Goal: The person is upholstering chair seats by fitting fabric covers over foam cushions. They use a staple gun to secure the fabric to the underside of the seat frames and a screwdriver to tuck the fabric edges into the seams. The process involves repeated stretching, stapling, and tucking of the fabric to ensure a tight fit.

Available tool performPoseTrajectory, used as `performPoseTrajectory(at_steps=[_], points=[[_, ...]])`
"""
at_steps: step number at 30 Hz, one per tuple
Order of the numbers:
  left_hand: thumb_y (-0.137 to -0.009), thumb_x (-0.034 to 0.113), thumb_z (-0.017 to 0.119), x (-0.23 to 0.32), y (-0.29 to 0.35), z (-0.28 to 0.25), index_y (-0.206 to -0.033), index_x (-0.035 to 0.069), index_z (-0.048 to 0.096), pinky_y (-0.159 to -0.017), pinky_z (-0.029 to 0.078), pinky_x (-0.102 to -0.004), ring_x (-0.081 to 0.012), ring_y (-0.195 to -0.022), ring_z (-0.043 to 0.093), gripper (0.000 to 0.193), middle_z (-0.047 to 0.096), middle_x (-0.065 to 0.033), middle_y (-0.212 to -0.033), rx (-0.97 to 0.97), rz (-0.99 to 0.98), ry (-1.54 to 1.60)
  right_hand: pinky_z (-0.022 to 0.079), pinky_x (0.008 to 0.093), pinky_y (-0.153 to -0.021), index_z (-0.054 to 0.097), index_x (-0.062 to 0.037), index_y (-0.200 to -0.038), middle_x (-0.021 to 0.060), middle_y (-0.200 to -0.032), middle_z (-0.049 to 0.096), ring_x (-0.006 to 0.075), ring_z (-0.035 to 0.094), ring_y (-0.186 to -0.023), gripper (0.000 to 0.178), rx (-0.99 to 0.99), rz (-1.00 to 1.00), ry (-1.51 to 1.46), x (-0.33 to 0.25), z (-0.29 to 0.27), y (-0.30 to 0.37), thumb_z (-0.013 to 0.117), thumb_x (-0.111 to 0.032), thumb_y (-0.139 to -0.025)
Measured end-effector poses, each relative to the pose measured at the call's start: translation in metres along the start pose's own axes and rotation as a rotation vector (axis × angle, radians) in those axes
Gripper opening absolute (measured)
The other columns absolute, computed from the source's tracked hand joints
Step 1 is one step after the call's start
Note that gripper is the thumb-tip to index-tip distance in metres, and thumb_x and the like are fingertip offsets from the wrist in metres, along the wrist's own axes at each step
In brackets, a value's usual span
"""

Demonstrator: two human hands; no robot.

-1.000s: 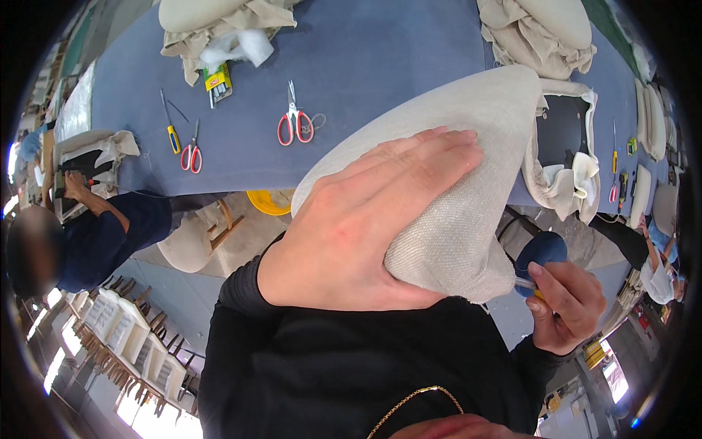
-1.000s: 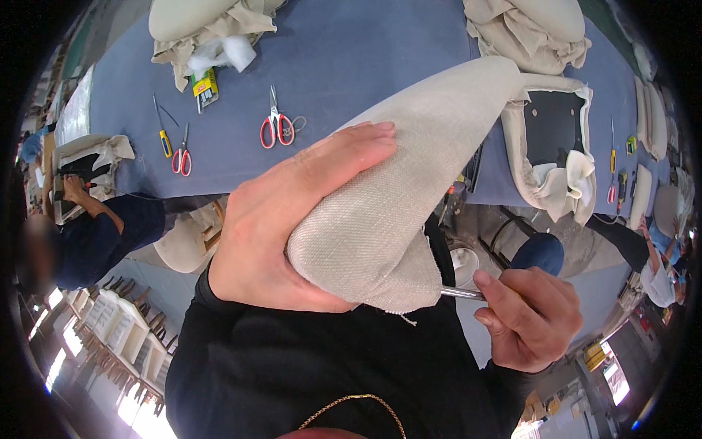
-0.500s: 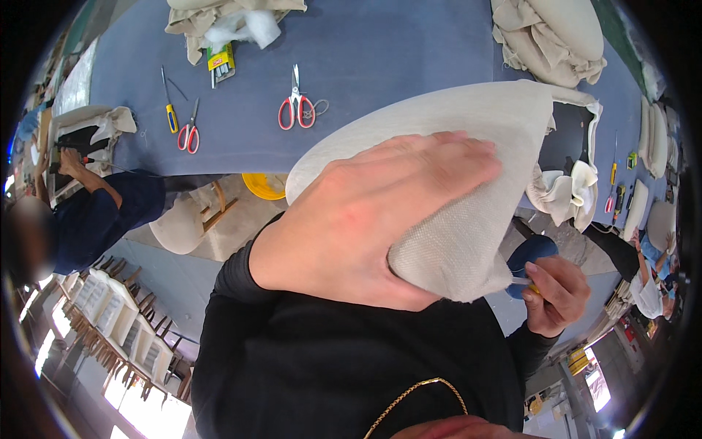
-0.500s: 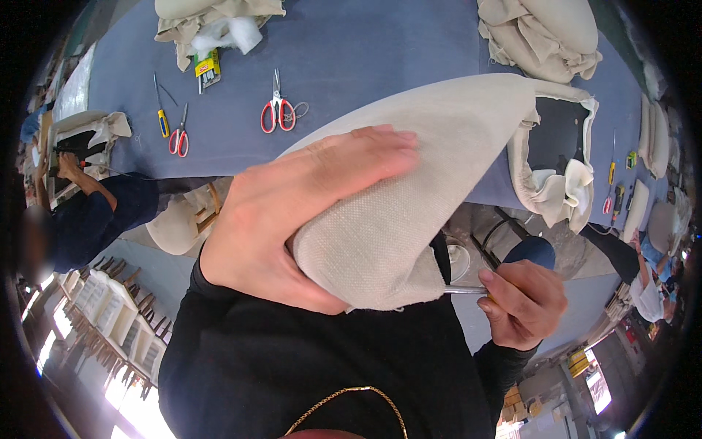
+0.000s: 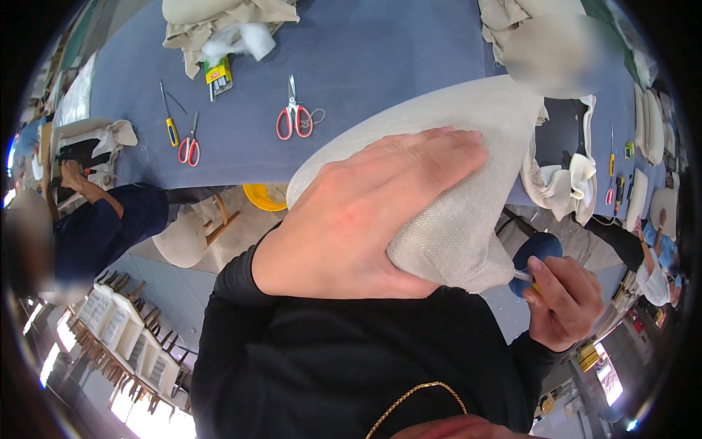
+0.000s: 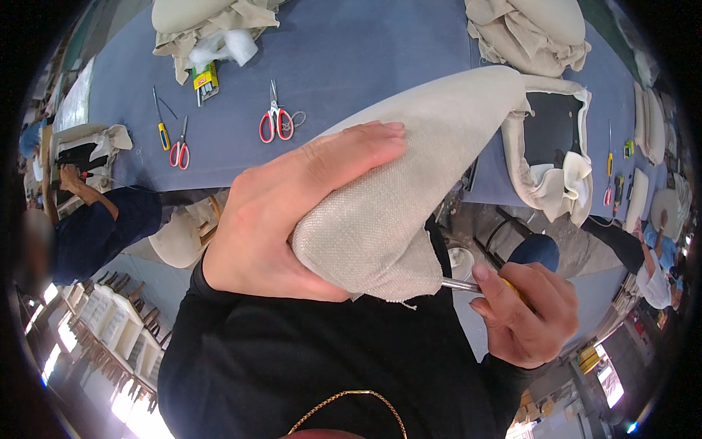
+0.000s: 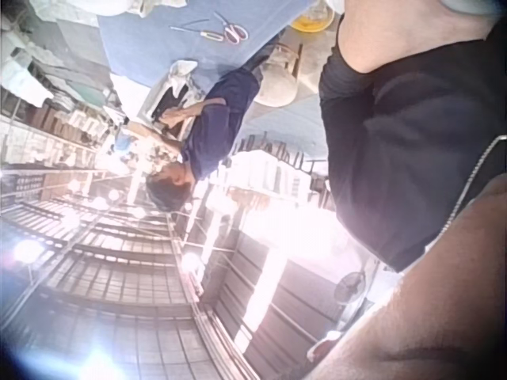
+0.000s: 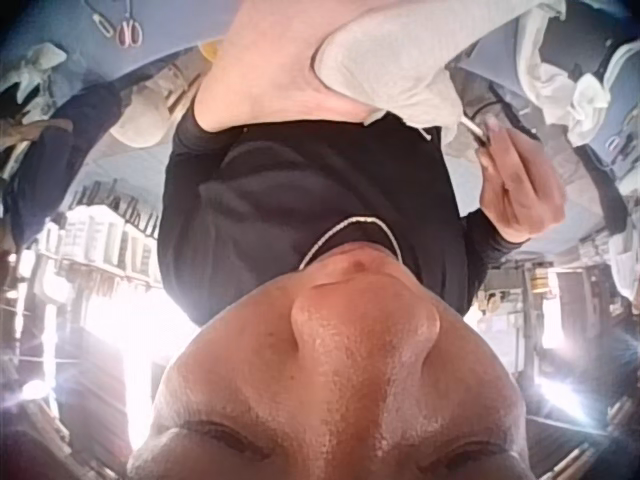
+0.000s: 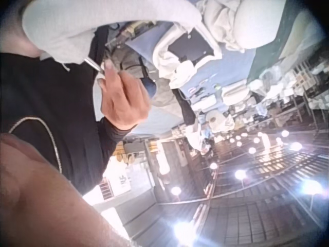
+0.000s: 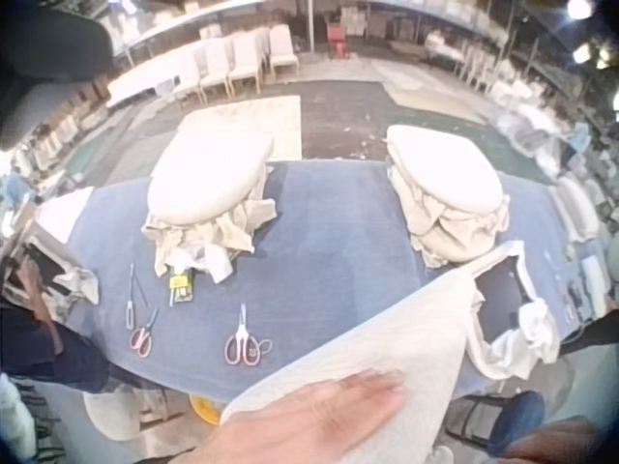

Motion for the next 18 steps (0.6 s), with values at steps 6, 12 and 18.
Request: performPoseTrajectory(at_steps=[6, 12, 18], points=[[-0.057, 0.010, 0.096, -0.006, 0.001, -0.008, -0.140, -0.004, 0.063, -0.113, 0.049, -0.0419, -0.0355, -0.134, 0.066, 0.091, 0.067, -0.0227, -0.143, 0.018, 0.038, 0.094, 0.040, 0.0306, -0.051, 0.083, -0.0075, -0.115, 0.0075, -0.076, 0.065, 0.0194, 0.056, -0.056, 0.039, 0.007, 0.032, -0.098, 0.007, 0.009, 0.007, 0.086, -0.030, -0.084], [-0.060, 0.008, 0.102, -0.022, 0.003, -0.006, -0.133, -0.003, 0.056, -0.120, 0.040, -0.0581, -0.0419, -0.133, 0.064, 0.087, 0.065, -0.0344, -0.136, 0.028, 0.228, 0.231, 0.043, 0.0310, -0.055, 0.083, -0.0065, -0.113, 0.0074, -0.076, 0.067, 0.0195, 0.059, -0.058, 0.040, 0.067, 0.071, -0.205, 0.029, 0.018, 0.023, 0.087, -0.033, -0.084], [-0.062, 0.008, 0.103, -0.023, -0.001, -0.010, -0.133, -0.001, 0.047, -0.121, 0.036, -0.0628, -0.0424, -0.130, 0.065, 0.092, 0.066, -0.0358, -0.132, -0.074, 0.212, 0.310, 0.040, 0.0312, -0.053, 0.083, -0.0077, -0.117, 0.0071, -0.076, 0.067, 0.0182, 0.056, -0.057, 0.039, 0.099, -0.017, -0.204, 0.030, 0.019, 0.016, 0.087, -0.028, -0.084]])
Point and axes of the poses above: each hand's wrist, its own y-axis away from the middle knuckle, its own z-axis out of the palm, x = y × z, the point moved 3 cm from there along -y, towards the middle knuckle
